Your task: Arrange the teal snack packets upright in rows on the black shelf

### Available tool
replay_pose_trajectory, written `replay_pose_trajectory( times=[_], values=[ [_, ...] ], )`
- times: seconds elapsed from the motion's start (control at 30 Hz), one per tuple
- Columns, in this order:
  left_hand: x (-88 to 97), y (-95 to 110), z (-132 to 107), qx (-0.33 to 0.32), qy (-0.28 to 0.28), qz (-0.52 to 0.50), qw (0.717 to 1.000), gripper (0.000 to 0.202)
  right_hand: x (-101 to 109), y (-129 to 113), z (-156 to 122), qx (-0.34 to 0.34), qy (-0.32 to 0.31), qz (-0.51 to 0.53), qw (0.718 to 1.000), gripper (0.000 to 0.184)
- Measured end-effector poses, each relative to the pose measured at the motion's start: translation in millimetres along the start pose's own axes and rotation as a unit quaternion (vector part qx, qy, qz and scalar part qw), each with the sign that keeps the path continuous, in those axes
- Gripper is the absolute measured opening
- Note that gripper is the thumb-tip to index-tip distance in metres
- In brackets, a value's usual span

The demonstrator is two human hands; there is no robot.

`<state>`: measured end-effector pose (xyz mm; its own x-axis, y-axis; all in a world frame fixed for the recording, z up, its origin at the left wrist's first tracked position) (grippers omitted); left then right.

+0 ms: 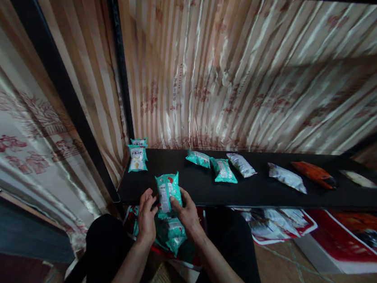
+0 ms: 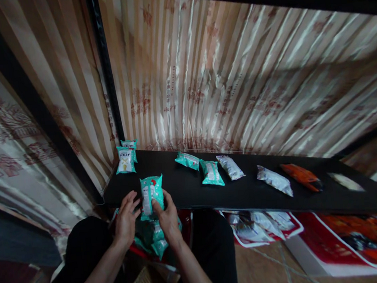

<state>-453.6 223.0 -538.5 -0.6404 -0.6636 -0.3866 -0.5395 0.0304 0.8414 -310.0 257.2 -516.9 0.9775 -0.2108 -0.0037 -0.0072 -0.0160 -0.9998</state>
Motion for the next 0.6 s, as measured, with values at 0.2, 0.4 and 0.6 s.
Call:
replay_pose_trajectory(
  times=[0.2, 0.4, 0.6],
  values=[
    [7.2, -1, 6, -0.016, 0.007, 0.028, 0.999, 0.043, -18, -7, 2, 0.049, -0.014, -0.069, 0.996, 0.043],
    [7.8, -2, 4, -0.020, 0.014, 0.048, 0.999, 0.050, -26, -9, 4, 0.068, -0.022, -0.102, 0.992, 0.043],
    [5.7, -1, 3, -0.004, 0.014, 0.028, 0.999, 0.049, -28, -14, 3, 0.078, -0.018, -0.108, 0.991, 0.042]
  ],
)
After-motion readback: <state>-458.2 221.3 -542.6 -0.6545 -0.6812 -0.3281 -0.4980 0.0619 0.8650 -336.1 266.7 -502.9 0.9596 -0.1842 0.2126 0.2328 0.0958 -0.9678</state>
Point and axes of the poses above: each hand's wrist, its own z-axis towards the middle knuckle, its own x-axis out of the back of the hand, y = z × x, the point moved 6 cm from there along z, towards the middle knuckle, and after that the axes turned 11 degrees about y, right-handed, at the moved point
